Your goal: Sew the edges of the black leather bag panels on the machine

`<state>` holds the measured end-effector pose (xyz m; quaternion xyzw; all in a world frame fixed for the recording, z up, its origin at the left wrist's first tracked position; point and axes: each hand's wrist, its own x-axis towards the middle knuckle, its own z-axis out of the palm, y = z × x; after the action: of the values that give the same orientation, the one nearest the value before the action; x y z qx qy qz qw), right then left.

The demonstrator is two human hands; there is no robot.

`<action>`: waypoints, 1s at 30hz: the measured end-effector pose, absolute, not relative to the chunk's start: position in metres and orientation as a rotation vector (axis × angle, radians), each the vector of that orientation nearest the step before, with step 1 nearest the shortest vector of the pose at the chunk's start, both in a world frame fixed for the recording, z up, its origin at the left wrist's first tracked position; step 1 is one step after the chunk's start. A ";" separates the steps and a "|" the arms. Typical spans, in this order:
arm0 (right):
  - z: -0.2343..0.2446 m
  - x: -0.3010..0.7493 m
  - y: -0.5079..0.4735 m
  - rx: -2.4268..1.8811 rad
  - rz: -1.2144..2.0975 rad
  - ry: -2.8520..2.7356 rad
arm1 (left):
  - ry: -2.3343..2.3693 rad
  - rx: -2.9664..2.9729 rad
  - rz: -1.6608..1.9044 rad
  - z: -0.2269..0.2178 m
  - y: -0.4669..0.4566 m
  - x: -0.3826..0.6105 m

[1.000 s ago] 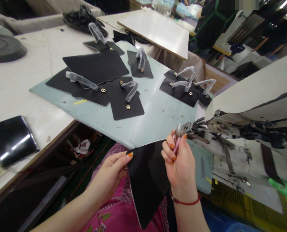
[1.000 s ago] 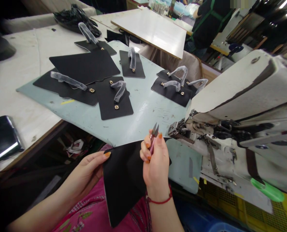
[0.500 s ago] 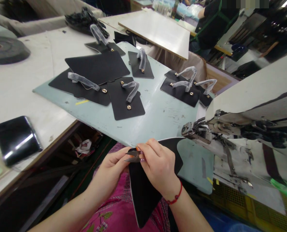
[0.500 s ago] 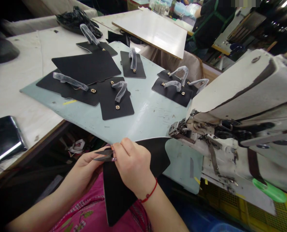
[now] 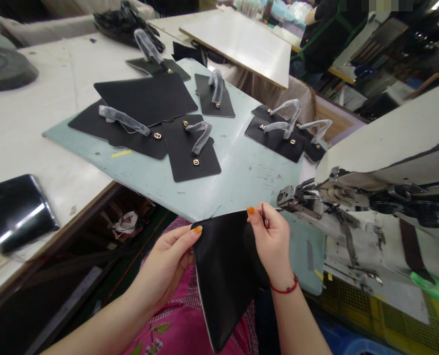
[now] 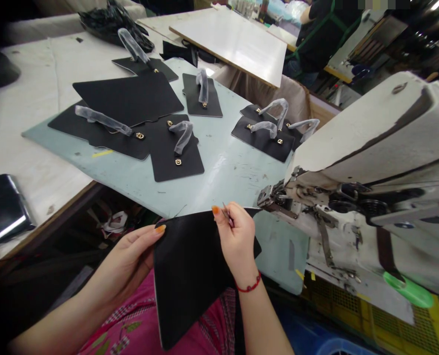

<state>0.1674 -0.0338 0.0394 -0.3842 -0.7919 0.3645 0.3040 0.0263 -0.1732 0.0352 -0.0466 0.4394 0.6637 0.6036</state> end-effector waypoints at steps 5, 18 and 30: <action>0.040 0.179 -0.033 -0.946 1.058 -2.261 | 1.032 -0.111 1.536 0.037 -0.172 0.025; 0.070 0.149 -0.024 -0.613 0.815 -2.692 | 0.994 -0.135 1.560 0.041 -0.168 0.024; 0.066 0.145 -0.018 -0.665 0.889 -2.683 | 0.839 -0.259 1.510 0.040 -0.163 0.018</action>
<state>0.1455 -0.0185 0.0658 -0.2275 -0.9174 0.3041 0.1185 0.0184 -0.1634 0.0403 -0.1136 0.3684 0.6625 0.6422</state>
